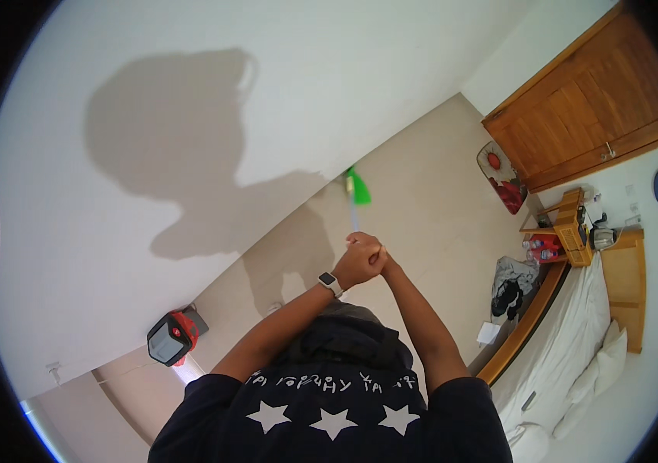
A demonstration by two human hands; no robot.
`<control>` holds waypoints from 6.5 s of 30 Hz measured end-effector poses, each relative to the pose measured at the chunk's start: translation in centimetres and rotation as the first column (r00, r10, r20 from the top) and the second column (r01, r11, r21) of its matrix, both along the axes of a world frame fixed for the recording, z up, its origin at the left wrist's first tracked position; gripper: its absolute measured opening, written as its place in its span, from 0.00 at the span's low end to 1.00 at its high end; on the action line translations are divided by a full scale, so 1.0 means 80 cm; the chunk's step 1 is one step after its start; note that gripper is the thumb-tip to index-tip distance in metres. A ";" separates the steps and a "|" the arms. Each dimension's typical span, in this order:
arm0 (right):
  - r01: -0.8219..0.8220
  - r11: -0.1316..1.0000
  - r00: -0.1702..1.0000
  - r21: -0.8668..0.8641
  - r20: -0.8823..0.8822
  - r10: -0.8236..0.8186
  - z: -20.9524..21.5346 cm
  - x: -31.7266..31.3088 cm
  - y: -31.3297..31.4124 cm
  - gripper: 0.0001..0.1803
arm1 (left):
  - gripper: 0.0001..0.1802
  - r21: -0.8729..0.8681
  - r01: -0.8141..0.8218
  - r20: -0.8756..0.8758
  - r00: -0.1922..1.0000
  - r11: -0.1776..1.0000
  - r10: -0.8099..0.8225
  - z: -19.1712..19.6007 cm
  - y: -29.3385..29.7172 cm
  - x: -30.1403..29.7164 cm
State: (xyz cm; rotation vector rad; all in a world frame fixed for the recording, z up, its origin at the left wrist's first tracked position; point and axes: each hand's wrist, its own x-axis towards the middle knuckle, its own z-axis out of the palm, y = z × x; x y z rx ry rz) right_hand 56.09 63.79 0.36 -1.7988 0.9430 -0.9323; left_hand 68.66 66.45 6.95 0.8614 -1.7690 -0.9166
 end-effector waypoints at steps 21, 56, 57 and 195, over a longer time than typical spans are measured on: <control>0.101 0.994 0.993 0.044 -0.061 -0.099 0.186 0.299 0.194 0.04 | 0.25 0.170 -0.066 0.227 0.974 0.983 0.026 0.188 0.139 0.250; 0.001 0.991 0.949 0.131 -0.313 0.041 0.051 0.345 0.235 0.12 | 0.26 0.226 -0.179 0.217 0.967 0.958 0.129 0.118 0.214 0.338; 0.000 0.991 0.952 0.134 -0.305 0.041 0.048 0.363 0.236 0.12 | 0.26 0.226 -0.183 0.218 0.967 0.957 0.133 0.123 0.215 0.341; 0.365 0.914 0.899 -0.176 -0.189 -0.396 -0.095 -0.347 -0.107 0.14 | 0.13 0.203 0.751 0.280 0.570 0.628 -0.772 -0.046 -0.232 -0.320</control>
